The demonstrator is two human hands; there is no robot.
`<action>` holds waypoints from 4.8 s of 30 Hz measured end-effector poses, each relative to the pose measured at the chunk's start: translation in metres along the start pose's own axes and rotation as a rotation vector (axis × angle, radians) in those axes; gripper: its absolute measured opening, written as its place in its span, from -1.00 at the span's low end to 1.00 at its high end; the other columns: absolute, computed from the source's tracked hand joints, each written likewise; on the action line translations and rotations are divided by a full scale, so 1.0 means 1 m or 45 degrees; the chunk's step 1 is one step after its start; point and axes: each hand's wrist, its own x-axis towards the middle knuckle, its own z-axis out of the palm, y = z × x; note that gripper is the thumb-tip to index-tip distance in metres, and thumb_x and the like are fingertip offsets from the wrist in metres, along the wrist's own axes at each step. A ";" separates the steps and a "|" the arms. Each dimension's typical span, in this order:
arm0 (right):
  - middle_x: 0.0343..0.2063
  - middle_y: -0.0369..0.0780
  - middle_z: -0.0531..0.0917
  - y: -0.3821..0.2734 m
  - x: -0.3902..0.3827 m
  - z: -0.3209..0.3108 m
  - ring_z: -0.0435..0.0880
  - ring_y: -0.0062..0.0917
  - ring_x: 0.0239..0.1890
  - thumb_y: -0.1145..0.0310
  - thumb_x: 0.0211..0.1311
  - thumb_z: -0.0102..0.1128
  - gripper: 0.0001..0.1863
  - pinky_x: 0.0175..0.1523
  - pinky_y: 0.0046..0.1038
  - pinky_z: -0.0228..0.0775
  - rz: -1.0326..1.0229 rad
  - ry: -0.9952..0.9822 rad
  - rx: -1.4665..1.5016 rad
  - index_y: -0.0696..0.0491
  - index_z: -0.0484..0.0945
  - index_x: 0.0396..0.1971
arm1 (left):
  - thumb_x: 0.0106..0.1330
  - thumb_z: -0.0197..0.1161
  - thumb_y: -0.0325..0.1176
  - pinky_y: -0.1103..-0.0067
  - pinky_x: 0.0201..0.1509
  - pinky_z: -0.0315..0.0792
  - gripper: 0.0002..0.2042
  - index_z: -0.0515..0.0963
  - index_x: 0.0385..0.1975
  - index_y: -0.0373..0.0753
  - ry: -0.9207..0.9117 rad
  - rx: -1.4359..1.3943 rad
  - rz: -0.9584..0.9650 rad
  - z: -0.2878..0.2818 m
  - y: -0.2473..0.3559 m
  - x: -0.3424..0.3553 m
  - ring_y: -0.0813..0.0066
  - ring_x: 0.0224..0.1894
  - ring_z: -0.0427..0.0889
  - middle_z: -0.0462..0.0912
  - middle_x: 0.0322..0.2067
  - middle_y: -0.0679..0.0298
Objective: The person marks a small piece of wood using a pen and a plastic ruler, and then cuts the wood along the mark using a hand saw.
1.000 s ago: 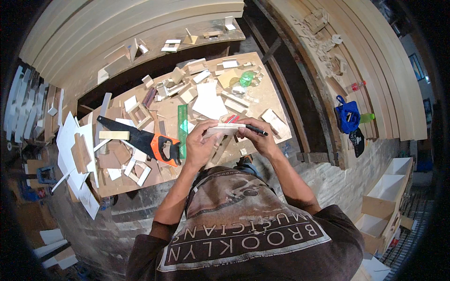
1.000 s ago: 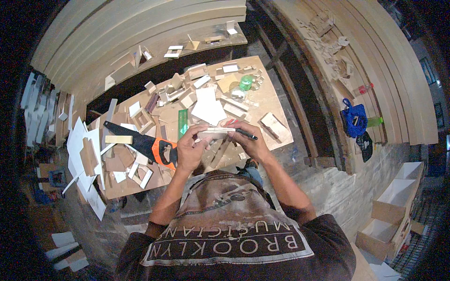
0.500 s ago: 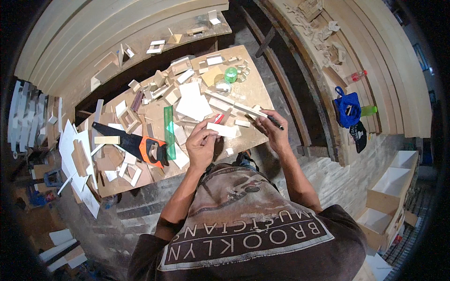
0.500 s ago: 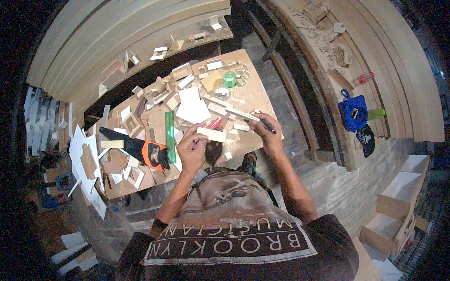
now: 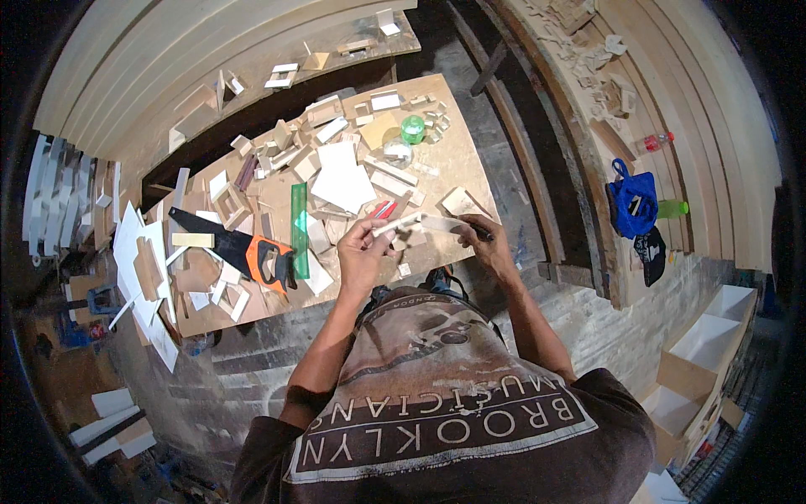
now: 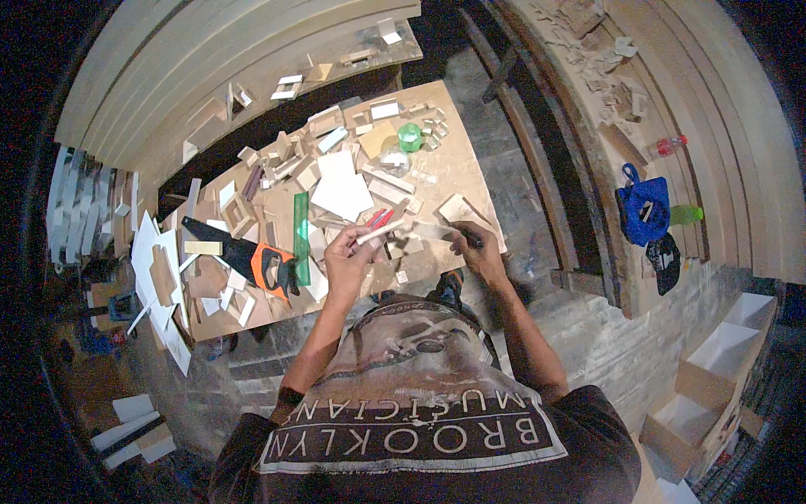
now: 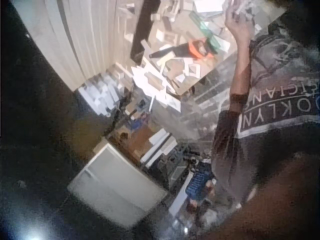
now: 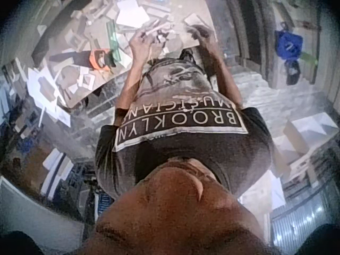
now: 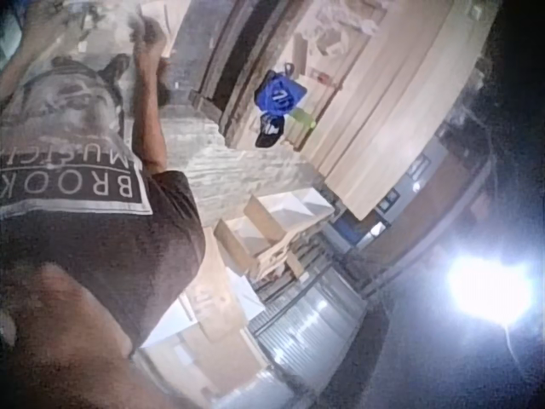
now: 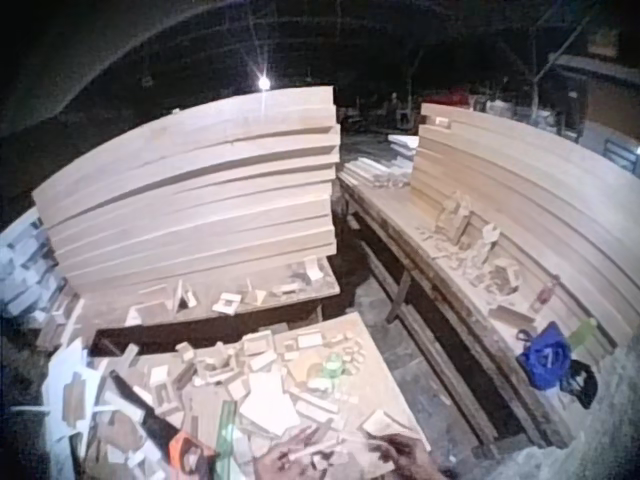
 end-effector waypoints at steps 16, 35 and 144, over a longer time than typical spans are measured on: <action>-0.40 -0.24 0.62 0.072 0.040 0.023 0.54 -0.59 -0.34 0.57 0.25 0.16 -0.75 -0.21 -0.51 0.39 -0.074 -0.235 -0.229 0.17 0.58 -0.07 | 0.36 0.31 -0.31 0.64 -0.42 0.52 -0.83 0.58 -0.11 -0.15 0.317 -0.247 -0.360 0.005 -0.021 -0.023 0.66 -0.30 0.59 0.65 -0.28 0.43; -0.37 -0.31 0.55 0.094 0.063 -0.003 0.44 -0.66 -0.35 0.65 0.27 0.07 -0.75 -0.26 -0.57 0.33 -0.387 -0.299 -0.185 0.12 0.52 -0.08 | 0.33 0.31 -0.39 0.58 -0.47 0.46 -0.88 0.59 -0.22 -0.26 0.525 0.333 -0.514 -0.014 -0.142 -0.029 0.57 -0.40 0.60 0.60 -0.44 0.34; -0.09 -0.02 0.57 -0.113 -0.069 0.039 0.63 -0.20 -0.12 0.46 0.02 0.44 -0.36 -0.04 -0.32 0.51 -0.854 0.356 -0.719 0.20 0.49 0.17 | 0.36 0.27 -0.55 0.72 -0.15 0.49 -0.71 0.56 0.06 -0.43 -0.109 -0.127 0.507 0.056 0.078 -0.010 0.67 -0.19 0.60 0.67 -0.16 0.24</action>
